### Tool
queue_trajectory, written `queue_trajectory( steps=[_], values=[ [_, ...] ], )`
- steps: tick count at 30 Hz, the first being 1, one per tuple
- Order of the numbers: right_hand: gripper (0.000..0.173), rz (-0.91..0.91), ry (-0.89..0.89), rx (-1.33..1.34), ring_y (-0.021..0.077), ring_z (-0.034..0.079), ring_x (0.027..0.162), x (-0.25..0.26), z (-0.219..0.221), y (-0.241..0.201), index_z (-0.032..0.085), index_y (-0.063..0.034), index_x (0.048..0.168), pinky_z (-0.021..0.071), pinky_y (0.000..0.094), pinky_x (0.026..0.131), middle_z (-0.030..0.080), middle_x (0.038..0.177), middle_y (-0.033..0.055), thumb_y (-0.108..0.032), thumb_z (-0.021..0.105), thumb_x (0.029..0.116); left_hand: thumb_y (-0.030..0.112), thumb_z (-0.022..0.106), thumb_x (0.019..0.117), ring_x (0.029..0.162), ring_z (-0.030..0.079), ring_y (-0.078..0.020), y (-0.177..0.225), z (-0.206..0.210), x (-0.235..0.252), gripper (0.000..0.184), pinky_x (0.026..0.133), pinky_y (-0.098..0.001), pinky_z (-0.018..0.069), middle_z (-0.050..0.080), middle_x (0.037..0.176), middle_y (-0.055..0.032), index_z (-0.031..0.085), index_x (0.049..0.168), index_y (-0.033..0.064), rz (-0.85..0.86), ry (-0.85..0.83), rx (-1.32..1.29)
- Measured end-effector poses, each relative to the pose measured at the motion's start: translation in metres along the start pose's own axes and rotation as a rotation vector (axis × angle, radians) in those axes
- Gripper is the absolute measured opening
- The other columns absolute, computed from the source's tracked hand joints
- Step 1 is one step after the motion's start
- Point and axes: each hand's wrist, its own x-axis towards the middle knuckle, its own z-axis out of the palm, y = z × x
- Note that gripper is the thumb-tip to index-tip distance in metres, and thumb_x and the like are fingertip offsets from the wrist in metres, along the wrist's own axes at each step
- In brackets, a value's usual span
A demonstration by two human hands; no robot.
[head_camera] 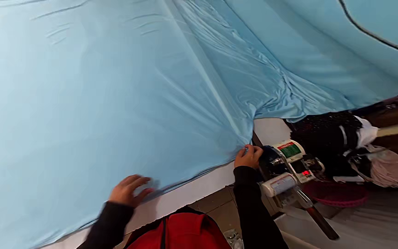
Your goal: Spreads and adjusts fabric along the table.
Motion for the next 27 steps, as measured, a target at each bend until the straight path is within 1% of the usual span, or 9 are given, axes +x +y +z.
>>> queue_trajectory(
  steps=[4,6,9,11,13,16,19,22,27],
  values=[
    [0.034,-0.185,-0.040,0.044,0.0519,0.052,0.129,-0.009,-0.007,0.006,0.070,-0.0032,0.125,0.0468,0.0637,0.103,0.049,0.143,0.0340,-0.022,0.061,0.0989,0.041,0.068,0.0978,0.114,0.069,-0.0213,0.023,0.059,0.034,0.031,0.107,-0.0426,0.0518,0.075,0.112,-0.0059,0.077,0.115,0.0166,0.071,-0.180,-0.073],
    [0.033,-0.286,-0.052,0.109,0.0547,0.047,0.133,-0.020,-0.006,-0.006,0.071,-0.0018,0.123,0.0401,0.0634,0.110,0.050,0.141,0.0368,-0.021,0.060,0.0985,0.039,0.070,0.0973,0.104,0.070,-0.0218,0.017,0.041,0.027,0.034,0.101,-0.0406,0.0547,0.075,0.105,-0.0089,0.076,0.114,0.0102,0.052,-0.146,-0.205],
    [0.029,-0.419,-0.014,0.242,0.0561,0.049,0.128,-0.051,-0.010,-0.038,0.072,0.0022,0.117,0.0378,0.0602,0.111,0.050,0.139,0.0390,-0.014,0.057,0.0986,0.027,0.074,0.0957,0.088,0.073,-0.0166,-0.002,-0.020,-0.022,0.030,0.086,-0.0355,0.0608,0.076,0.096,-0.0098,0.075,0.113,0.0026,-0.118,0.109,-0.282],
    [0.027,-0.552,-0.002,0.330,0.0558,0.053,0.119,-0.082,-0.011,-0.067,0.072,0.0042,0.112,0.0402,0.0591,0.107,0.053,0.133,0.0395,-0.012,0.055,0.0985,0.015,0.073,0.0936,0.085,0.074,-0.0150,-0.032,-0.075,-0.080,0.022,0.084,-0.0346,0.0627,0.077,0.100,-0.0103,0.076,0.110,0.0009,-0.286,0.288,-0.119],
    [0.028,-0.693,-0.054,0.424,0.0530,0.058,0.110,-0.121,-0.009,-0.104,0.073,0.0039,0.106,0.0439,0.0586,0.100,0.058,0.125,0.0375,-0.015,0.055,0.0970,0.008,0.069,0.0944,0.090,0.075,-0.0203,-0.069,-0.141,-0.153,0.023,0.086,-0.0396,0.0623,0.076,0.107,-0.0140,0.074,0.115,-0.0016,-0.522,0.352,0.076],
    [0.028,-0.901,-0.225,0.586,0.0427,0.064,0.104,-0.199,-0.004,-0.171,0.076,-0.0010,0.101,0.0520,0.0536,0.092,0.068,0.112,0.0252,-0.021,0.056,0.0957,0.004,0.065,0.0978,0.101,0.073,-0.0294,-0.121,-0.237,-0.257,0.027,0.092,-0.0476,0.0595,0.072,0.116,-0.0197,0.068,0.124,-0.0014,-0.931,0.354,0.227],
    [0.023,-1.111,-0.432,0.716,0.0261,0.070,0.096,-0.294,-0.001,-0.244,0.078,-0.0103,0.098,0.0589,0.0411,0.083,0.073,0.101,0.0086,-0.024,0.060,0.0947,0.000,0.066,0.0971,0.109,0.070,-0.0358,-0.167,-0.312,-0.316,0.033,0.098,-0.0530,0.0548,0.069,0.124,-0.0229,0.065,0.130,-0.0006,-1.260,0.333,0.243],
    [0.018,-1.305,-0.649,0.765,0.0185,0.070,0.093,-0.394,0.005,-0.322,0.077,-0.0151,0.101,0.0603,0.0360,0.080,0.073,0.098,0.0015,-0.026,0.064,0.0952,0.004,0.069,0.0968,0.114,0.068,-0.0378,-0.235,-0.363,-0.358,0.032,0.103,-0.0565,0.0505,0.070,0.122,-0.0217,0.065,0.128,-0.0008,-1.373,0.326,0.265],
    [0.016,-1.435,-0.864,0.595,0.0219,0.070,0.089,-0.548,0.037,-0.447,0.076,-0.0125,0.102,0.0607,0.0394,0.075,0.073,0.094,0.0035,-0.024,0.067,0.0955,0.013,0.070,0.0981,0.114,0.066,-0.0475,-0.376,-0.418,-0.407,0.028,0.104,-0.0684,0.0434,0.071,0.116,-0.0272,0.068,0.122,-0.0023,-1.345,0.302,0.269]
  ],
)
